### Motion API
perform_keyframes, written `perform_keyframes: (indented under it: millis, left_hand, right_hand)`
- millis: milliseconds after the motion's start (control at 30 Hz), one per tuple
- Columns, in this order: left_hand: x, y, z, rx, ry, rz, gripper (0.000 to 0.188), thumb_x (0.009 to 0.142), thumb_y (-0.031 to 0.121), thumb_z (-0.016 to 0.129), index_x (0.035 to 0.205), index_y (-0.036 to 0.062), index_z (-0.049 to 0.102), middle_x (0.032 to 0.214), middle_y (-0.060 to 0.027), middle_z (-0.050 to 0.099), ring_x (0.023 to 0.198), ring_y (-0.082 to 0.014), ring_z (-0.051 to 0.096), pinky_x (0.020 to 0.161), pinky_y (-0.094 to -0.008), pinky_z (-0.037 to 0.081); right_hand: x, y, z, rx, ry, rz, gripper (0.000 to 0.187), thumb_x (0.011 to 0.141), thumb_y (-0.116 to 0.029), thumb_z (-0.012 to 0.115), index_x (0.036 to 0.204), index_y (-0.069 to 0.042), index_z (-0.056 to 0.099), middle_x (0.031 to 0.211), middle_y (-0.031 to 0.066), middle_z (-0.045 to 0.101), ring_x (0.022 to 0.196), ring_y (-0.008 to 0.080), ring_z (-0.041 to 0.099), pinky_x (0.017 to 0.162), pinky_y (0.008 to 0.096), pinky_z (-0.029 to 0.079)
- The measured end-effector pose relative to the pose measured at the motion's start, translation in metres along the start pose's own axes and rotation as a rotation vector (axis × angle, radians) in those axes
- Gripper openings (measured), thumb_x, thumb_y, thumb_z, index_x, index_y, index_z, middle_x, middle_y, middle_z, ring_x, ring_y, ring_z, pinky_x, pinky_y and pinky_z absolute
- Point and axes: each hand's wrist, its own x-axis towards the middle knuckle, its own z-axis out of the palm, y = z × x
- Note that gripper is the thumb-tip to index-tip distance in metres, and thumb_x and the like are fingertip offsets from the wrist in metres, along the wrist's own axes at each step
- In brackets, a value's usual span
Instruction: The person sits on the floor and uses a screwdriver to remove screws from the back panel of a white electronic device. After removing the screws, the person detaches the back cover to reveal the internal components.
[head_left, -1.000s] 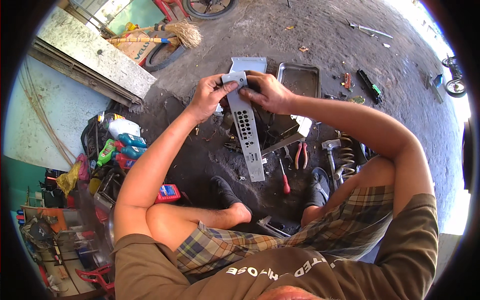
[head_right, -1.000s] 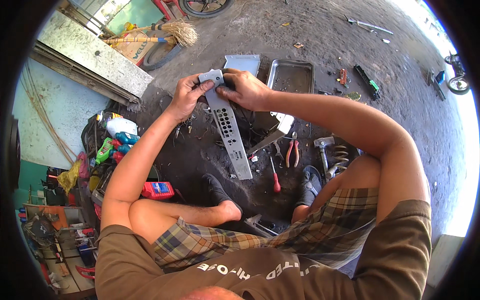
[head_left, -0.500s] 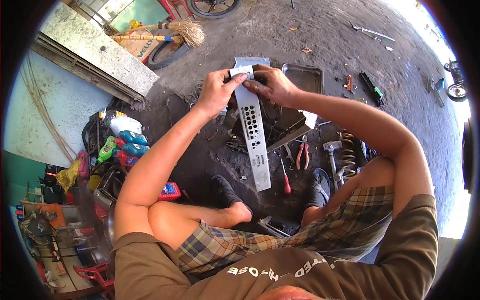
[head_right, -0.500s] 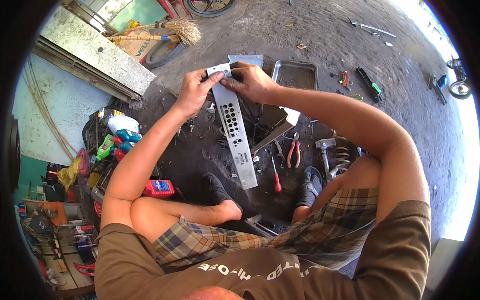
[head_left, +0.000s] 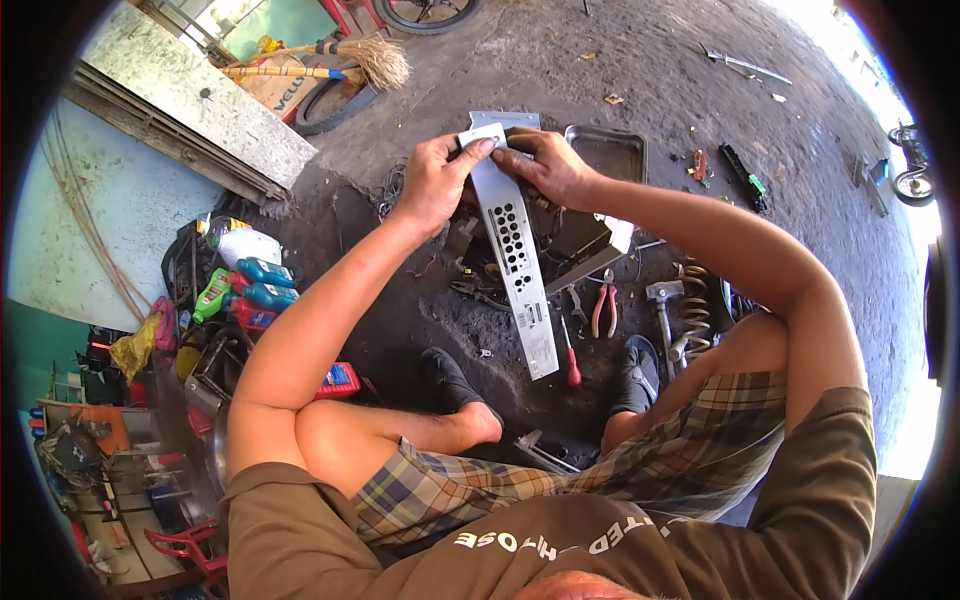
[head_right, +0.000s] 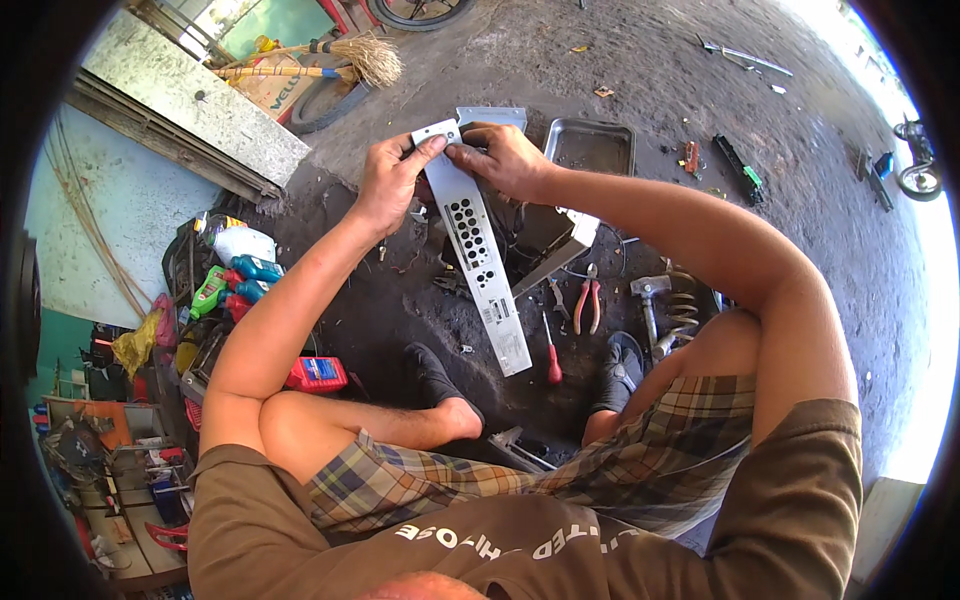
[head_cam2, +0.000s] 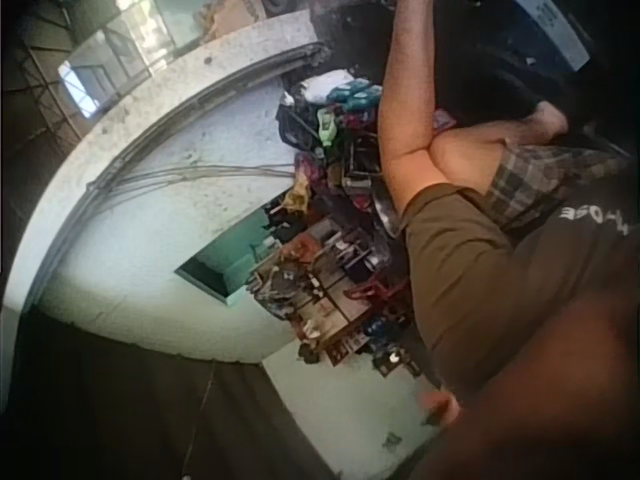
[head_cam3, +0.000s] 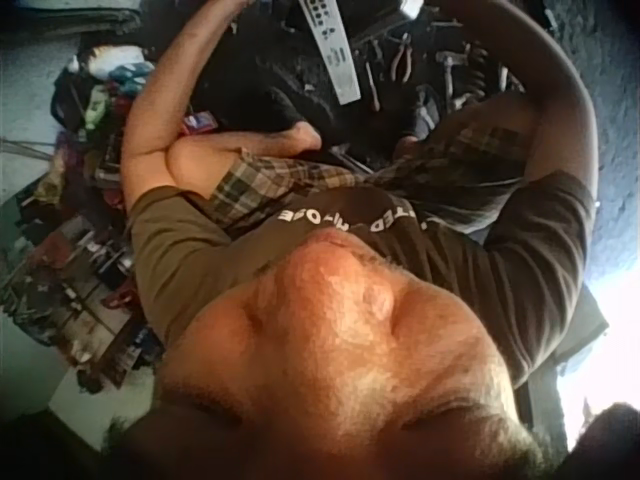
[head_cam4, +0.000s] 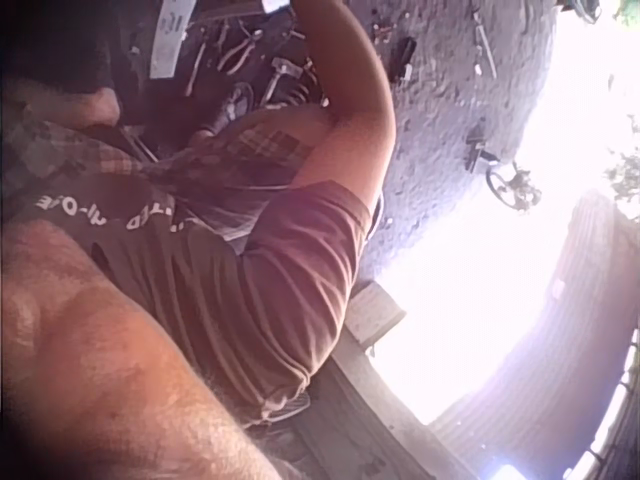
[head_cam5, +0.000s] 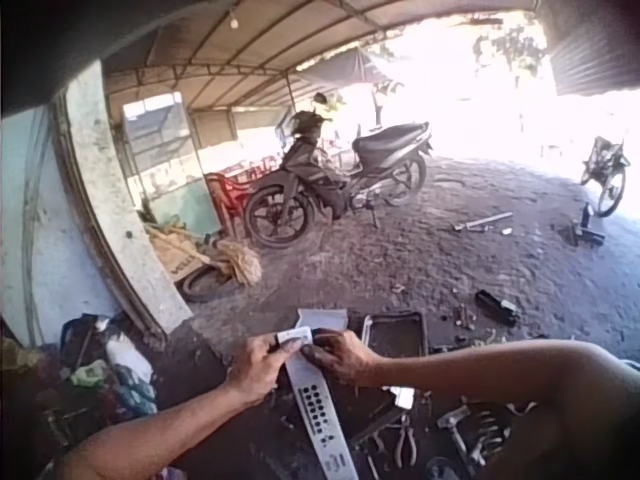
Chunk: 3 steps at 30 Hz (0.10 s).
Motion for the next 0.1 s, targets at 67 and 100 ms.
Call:
perform_keyframes:
  millis: [67, 100]
  left_hand:
    - [0.0006, -0.0061, -0.002, -0.03, -0.035, 0.015, 0.028, 0.108, 0.022, 0.075, 0.123, -0.0007, 0.079, 0.099, -0.003, 0.079, 0.083, -0.0082, 0.074, 0.075, -0.0271, 0.062]
    - [0.0, -0.0081, -0.0063, -0.013, -0.059, 0.046, 0.029, 0.108, 0.021, 0.075, 0.127, -0.0005, 0.078, 0.106, -0.0047, 0.081, 0.089, -0.0102, 0.074, 0.085, -0.0284, 0.062]
  right_hand:
    - [0.0, 0.0007, -0.003, 0.091, -0.082, 0.005, 0.055, 0.111, -0.042, 0.064, 0.136, 0.007, 0.069, 0.114, 0.0277, 0.078, 0.098, 0.0394, 0.079, 0.088, 0.0458, 0.062]
    - [0.0007, 0.0001, -0.0034, 0.046, -0.087, -0.059, 0.057, 0.111, -0.044, 0.065, 0.142, 0.004, 0.069, 0.122, 0.0265, 0.078, 0.115, 0.0393, 0.077, 0.099, 0.0449, 0.06]
